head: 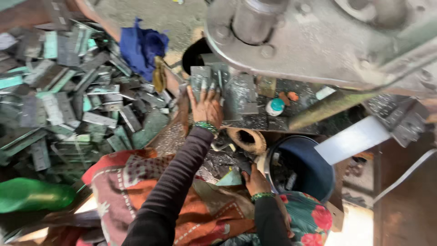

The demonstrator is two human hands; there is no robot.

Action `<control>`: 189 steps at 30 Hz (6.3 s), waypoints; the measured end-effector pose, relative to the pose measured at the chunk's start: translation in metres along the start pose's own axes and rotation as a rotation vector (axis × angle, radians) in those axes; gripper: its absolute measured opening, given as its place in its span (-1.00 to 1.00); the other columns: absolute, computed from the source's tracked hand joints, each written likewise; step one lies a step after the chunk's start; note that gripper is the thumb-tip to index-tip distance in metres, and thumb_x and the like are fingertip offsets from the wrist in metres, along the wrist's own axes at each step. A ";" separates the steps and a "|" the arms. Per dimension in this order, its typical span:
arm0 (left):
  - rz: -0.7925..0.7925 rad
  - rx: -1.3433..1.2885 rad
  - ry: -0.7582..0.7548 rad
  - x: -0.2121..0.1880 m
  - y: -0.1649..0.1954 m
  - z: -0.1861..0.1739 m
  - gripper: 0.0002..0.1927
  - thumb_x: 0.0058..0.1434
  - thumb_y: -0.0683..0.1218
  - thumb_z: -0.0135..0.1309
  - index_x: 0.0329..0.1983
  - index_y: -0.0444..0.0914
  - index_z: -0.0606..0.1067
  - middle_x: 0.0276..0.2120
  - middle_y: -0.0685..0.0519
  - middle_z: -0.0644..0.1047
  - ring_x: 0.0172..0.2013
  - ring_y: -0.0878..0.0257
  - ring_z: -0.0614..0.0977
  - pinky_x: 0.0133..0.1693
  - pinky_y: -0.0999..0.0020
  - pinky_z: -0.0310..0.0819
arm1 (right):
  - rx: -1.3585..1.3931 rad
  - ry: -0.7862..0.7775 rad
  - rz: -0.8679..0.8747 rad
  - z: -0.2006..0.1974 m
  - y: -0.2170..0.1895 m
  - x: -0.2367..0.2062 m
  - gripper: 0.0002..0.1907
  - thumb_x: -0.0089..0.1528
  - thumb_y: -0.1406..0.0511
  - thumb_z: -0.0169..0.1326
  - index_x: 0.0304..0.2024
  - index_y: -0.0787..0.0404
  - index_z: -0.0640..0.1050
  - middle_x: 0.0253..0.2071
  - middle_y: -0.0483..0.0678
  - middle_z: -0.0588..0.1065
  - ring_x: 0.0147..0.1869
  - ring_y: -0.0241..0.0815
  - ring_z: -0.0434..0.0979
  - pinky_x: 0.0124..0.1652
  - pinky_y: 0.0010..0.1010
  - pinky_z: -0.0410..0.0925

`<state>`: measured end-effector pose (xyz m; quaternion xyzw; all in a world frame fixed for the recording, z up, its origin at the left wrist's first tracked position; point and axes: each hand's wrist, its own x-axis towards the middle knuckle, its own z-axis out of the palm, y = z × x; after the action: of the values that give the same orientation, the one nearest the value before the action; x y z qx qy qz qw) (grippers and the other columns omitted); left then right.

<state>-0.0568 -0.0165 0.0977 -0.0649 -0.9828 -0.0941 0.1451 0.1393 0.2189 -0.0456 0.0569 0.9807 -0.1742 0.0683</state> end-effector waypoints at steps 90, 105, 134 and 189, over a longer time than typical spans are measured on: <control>-0.091 -0.323 0.081 -0.057 0.003 -0.021 -0.37 0.00 -0.12 0.17 0.21 -0.25 0.40 0.25 -0.08 0.42 0.15 -0.09 0.54 0.10 -0.20 0.37 | 0.128 0.054 0.131 -0.027 -0.022 -0.011 -0.41 0.20 -0.12 0.09 0.17 -0.02 0.44 -0.25 0.22 0.63 -0.14 0.32 0.62 -0.17 0.11 0.46; -0.094 -0.276 0.001 -0.032 0.013 -0.011 -0.44 0.11 -0.01 0.16 0.22 -0.22 0.49 0.37 -0.01 0.36 0.39 -0.05 0.27 0.36 -0.48 -0.54 | -0.094 -0.085 0.065 -0.067 -0.036 -0.008 -0.42 0.33 -0.06 -0.04 0.23 0.14 0.36 -0.22 0.30 0.59 -0.13 0.34 0.61 -0.16 0.13 0.44; -0.051 -0.237 0.096 -0.039 0.013 -0.008 -0.56 0.17 -0.13 0.04 0.15 -0.23 0.54 0.26 -0.04 0.46 0.32 -0.07 0.39 0.38 -0.45 -0.48 | -0.210 -0.170 0.157 -0.084 -0.029 -0.006 -0.33 0.28 -0.07 -0.01 0.37 -0.05 0.23 -0.19 0.24 0.60 -0.11 0.36 0.61 -0.13 0.17 0.44; -0.044 -0.109 0.062 0.004 0.002 0.020 -0.55 0.27 -0.08 -0.18 0.19 -0.17 0.51 0.42 0.00 0.31 0.48 0.00 0.16 0.37 -0.40 -0.61 | -0.167 -0.144 0.154 -0.115 -0.055 -0.007 -0.40 0.31 -0.03 -0.01 0.33 0.01 0.30 0.03 0.17 0.59 0.08 0.25 0.60 0.05 0.03 0.44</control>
<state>-0.0663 -0.0094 0.0802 -0.0482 -0.9724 -0.1526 0.1695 0.1261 0.2072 0.0807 0.1134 0.9771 -0.0898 0.1564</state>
